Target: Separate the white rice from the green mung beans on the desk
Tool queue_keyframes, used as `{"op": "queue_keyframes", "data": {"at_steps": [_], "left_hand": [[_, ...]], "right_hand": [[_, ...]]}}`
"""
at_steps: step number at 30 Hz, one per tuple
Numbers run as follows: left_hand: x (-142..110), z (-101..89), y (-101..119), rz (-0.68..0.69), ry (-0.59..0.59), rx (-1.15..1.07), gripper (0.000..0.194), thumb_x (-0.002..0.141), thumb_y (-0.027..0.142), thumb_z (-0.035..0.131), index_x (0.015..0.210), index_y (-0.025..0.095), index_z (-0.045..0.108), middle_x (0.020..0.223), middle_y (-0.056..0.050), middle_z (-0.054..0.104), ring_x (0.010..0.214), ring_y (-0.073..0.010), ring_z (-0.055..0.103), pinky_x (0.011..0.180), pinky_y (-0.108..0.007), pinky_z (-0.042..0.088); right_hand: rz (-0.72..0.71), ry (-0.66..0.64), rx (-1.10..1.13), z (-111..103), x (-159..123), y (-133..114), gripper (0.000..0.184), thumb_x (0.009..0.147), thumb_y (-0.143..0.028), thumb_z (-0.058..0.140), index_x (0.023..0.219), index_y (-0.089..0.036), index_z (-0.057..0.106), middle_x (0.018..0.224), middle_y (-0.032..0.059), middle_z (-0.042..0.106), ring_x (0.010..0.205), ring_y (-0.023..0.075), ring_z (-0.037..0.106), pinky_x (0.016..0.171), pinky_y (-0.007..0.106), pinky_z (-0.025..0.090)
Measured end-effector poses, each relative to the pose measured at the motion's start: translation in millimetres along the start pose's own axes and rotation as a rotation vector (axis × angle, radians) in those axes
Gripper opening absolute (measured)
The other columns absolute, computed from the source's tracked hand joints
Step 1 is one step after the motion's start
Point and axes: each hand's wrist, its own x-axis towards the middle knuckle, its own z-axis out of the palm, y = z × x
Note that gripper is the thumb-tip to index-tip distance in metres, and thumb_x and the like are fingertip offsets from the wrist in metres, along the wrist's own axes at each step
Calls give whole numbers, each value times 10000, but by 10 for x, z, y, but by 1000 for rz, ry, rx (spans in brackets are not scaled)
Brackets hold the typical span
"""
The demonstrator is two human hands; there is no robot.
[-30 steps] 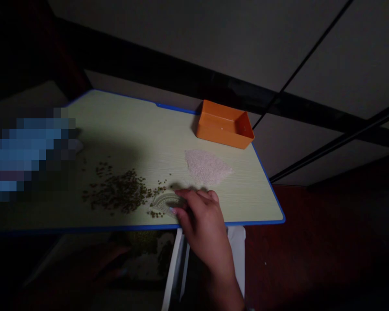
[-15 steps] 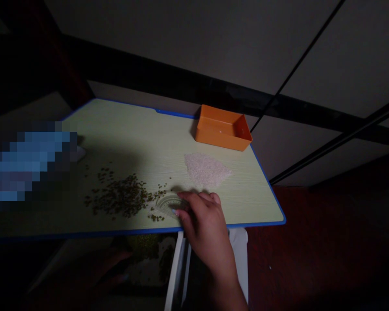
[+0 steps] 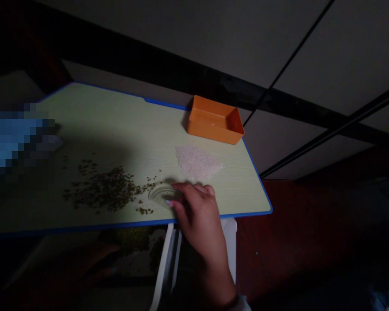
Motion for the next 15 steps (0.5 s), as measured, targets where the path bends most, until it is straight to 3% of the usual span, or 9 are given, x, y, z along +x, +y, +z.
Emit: {"op": "queue_keyframes", "data": {"at_steps": [4,15], "left_hand": [[38,74,-38,-21,-7,-13,464,912,531,464,1296,390,683,1371,-44,742,1259,-331,691,1129,-564,509],[9,37,-25,-3,-5,-24,457,896,565,475,1238,383,716,1336,-27,761,1234,-322,705,1058,-479,564]], "right_hand": [[31,6,-9,-24,-10,-10,227,957,-204,665,1176,-253,692,1101,45,785,982,226,682,916,399,456],[-8,-55,23,2,-10,-31,219,968,-239,671,1184,-273,686,989,14,769,944,217,676,919,413,469]]}}
